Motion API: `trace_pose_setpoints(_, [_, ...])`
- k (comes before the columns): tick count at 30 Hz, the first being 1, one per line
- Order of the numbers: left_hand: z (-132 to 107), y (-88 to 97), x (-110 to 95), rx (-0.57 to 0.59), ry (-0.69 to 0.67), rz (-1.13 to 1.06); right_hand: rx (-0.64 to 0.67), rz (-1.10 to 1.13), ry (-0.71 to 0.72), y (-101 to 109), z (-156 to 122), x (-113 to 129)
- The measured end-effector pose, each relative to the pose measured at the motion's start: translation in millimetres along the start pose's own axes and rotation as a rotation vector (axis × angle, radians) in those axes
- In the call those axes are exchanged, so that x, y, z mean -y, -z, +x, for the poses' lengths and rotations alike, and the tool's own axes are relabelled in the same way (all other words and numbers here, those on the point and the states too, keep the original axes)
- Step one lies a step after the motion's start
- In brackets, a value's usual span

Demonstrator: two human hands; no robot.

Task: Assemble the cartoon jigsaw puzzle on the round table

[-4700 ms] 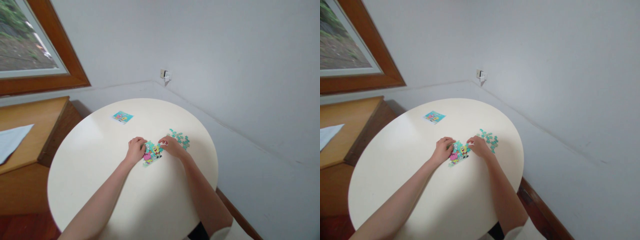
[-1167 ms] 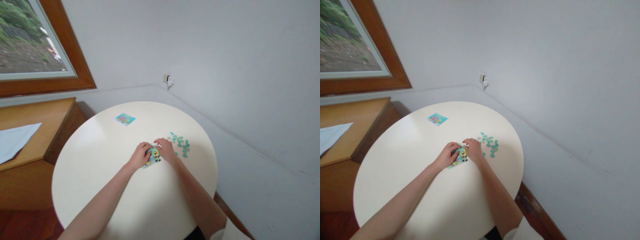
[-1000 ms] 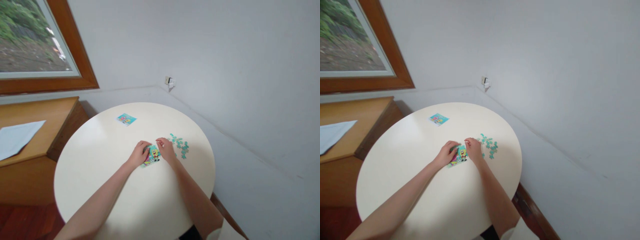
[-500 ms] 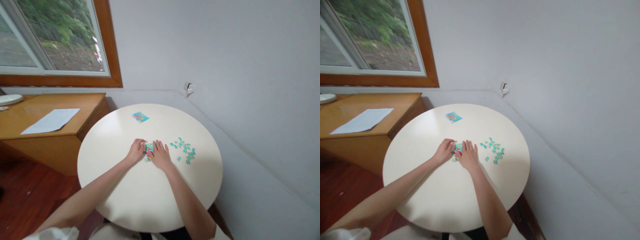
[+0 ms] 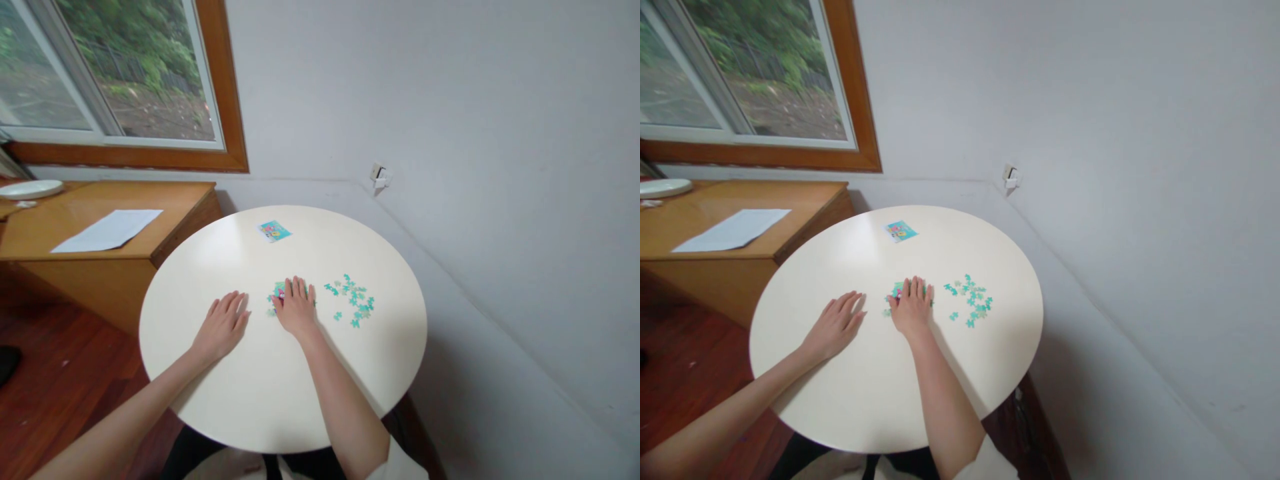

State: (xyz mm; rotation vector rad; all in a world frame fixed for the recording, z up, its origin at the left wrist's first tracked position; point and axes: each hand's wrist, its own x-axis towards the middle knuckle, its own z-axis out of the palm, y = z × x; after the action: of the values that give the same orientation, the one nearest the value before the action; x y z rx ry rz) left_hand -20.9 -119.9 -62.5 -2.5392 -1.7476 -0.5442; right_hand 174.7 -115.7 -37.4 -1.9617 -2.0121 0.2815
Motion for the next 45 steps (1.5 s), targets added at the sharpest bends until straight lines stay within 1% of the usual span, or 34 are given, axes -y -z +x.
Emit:
trace_pose_setpoints(3, [0, 0.3, 0, -0.007, 0.0, 0.007, 0.032, 0.005, 0.013, 0, -2, 1])
trace_pose_setpoints(6, [-2, 0.3, 2, -0.027, -0.007, 0.004, 0.032, 0.011, 0.013, 0, -2, 1])
trace_pose_setpoints(9, [-2, 0.7, 2, -0.023, -0.015, -0.007, 0.02, 0.021, 0.0, 0, 0, 0])
trace_pose_setpoints(13, [-2, 2.1, 1, -0.035, -0.024, -0.032, -0.038, 0.048, -0.032, 7, 2, -1])
trace_pose_setpoints(15, [-3, 2.6, 0, -0.046, -0.027, -0.049, -0.094, 0.064, -0.046, 17, 4, -5])
trace_pose_setpoints(17, [-4, 2.8, 0, -0.055, -0.033, -0.067, -0.17, 0.075, -0.07, 29, 7, -13])
trace_pose_setpoints(20, [-5, 3.0, 0, -0.057, -0.048, -0.088, -0.237, 0.084, -0.137, 52, 12, -41])
trace_pose_setpoints(22, [-5, 3.0, 0, -0.051, -0.063, -0.1, -0.247, 0.08, -0.169, 65, 11, -69])
trace_pose_setpoints(24, [-5, 3.0, 0, -0.05, -0.08, -0.112, -0.254, 0.047, -0.229, 73, 5, -100])
trace_pose_setpoints(26, [-5, 2.7, 0, -0.059, -0.096, -0.123, -0.238, -0.019, -0.303, 74, -8, -131])
trace_pose_setpoints(28, [-5, 2.1, 0, -0.07, -0.103, -0.131, -0.216, -0.078, -0.357, 69, -25, -155])
trace_pose_setpoints(29, [-5, 1.7, 0, -0.072, -0.103, -0.134, -0.211, -0.102, -0.37, 65, -33, -163])
trace_pose_setpoints(31, [-5, 0.6, 1, -0.068, -0.101, -0.139, -0.19, -0.128, -0.376, 56, -48, -172])
trace_pose_setpoints(33, [-5, -0.5, 3, -0.058, -0.098, -0.149, -0.173, -0.145, -0.374, 47, -60, -173])
trace_pose_setpoints(37, [-4, -1.8, 7, -0.037, -0.087, -0.173, -0.157, -0.183, -0.353, 38, -75, -159])
trace_pose_setpoints(41, [-4, -1.4, 9, -0.026, -0.096, -0.194, -0.154, -0.204, -0.359, 35, -82, -147])
trace_pose_setpoints(45, [-3, -1.3, 10, -0.02, -0.09, -0.203, -0.171, -0.195, -0.357, 35, -84, -147])
